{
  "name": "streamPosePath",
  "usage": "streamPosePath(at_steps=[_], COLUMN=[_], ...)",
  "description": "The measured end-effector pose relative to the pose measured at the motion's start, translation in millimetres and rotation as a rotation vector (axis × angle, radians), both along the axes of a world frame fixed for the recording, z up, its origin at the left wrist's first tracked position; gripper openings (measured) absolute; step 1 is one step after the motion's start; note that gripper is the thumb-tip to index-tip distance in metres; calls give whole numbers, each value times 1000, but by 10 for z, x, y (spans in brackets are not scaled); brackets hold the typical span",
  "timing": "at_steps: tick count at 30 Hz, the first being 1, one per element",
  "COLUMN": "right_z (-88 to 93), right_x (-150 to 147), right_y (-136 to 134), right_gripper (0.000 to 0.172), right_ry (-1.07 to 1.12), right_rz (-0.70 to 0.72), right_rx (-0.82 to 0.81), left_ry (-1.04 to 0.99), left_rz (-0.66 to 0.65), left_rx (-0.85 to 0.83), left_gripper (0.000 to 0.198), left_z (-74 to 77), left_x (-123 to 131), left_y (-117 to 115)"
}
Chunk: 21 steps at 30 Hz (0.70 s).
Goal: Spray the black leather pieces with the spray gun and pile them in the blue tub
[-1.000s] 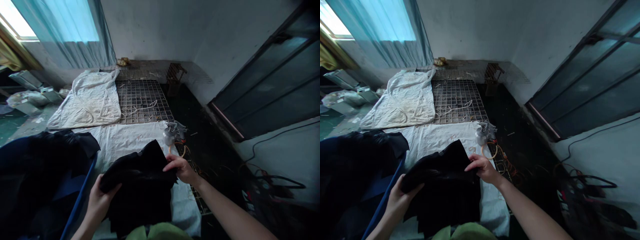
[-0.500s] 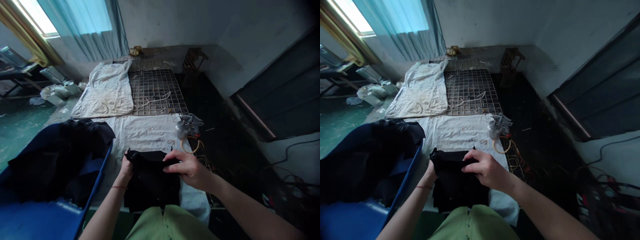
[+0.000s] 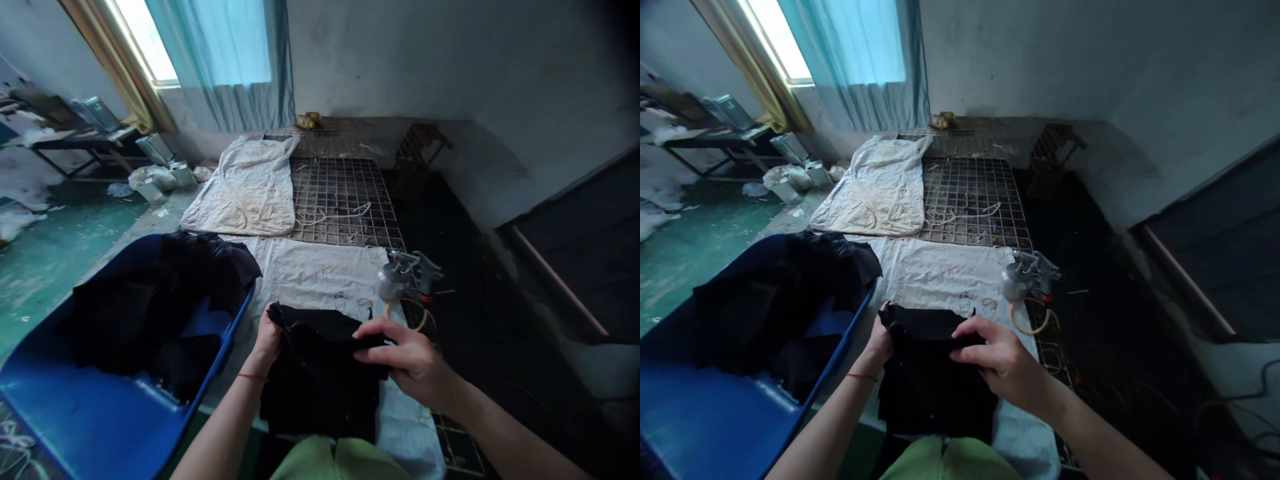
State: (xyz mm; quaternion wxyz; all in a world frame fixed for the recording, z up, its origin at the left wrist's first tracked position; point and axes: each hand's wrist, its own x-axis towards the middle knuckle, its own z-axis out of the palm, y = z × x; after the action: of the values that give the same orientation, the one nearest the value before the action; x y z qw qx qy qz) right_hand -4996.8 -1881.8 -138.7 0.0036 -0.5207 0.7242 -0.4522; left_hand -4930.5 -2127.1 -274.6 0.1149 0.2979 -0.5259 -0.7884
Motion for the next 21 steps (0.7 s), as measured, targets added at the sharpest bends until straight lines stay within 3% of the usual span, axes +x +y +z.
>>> streamPosePath(at_steps=[4, 7, 10, 13, 17, 21], right_z=[62, 96, 131, 179, 202, -48], right_x=[17, -47, -84, -36, -45, -322], right_y=[-123, -263, -578, -1088, -1851, -2470], right_gripper=[29, 5, 26, 37, 34, 30], right_ry=[-117, -394, -786, -1152, -1353, -1322], right_rz=[-63, -307, -546, -504, -391, -342], right_rx=[-2, -101, -155, -70, -54, -170], left_ry=[30, -13, -52, -105, -151, -80], left_rz=[-34, -111, -174, -228, -296, -398], left_rx=[-10, -75, -159, -127, 15, 23], left_gripper=[37, 42, 47, 49, 59, 66], left_z=[196, 505, 829, 1039, 1111, 933], left_x=[99, 266, 551, 860, 1031, 791], left_y=[-226, -499, -888, -1354, -1994, -2571])
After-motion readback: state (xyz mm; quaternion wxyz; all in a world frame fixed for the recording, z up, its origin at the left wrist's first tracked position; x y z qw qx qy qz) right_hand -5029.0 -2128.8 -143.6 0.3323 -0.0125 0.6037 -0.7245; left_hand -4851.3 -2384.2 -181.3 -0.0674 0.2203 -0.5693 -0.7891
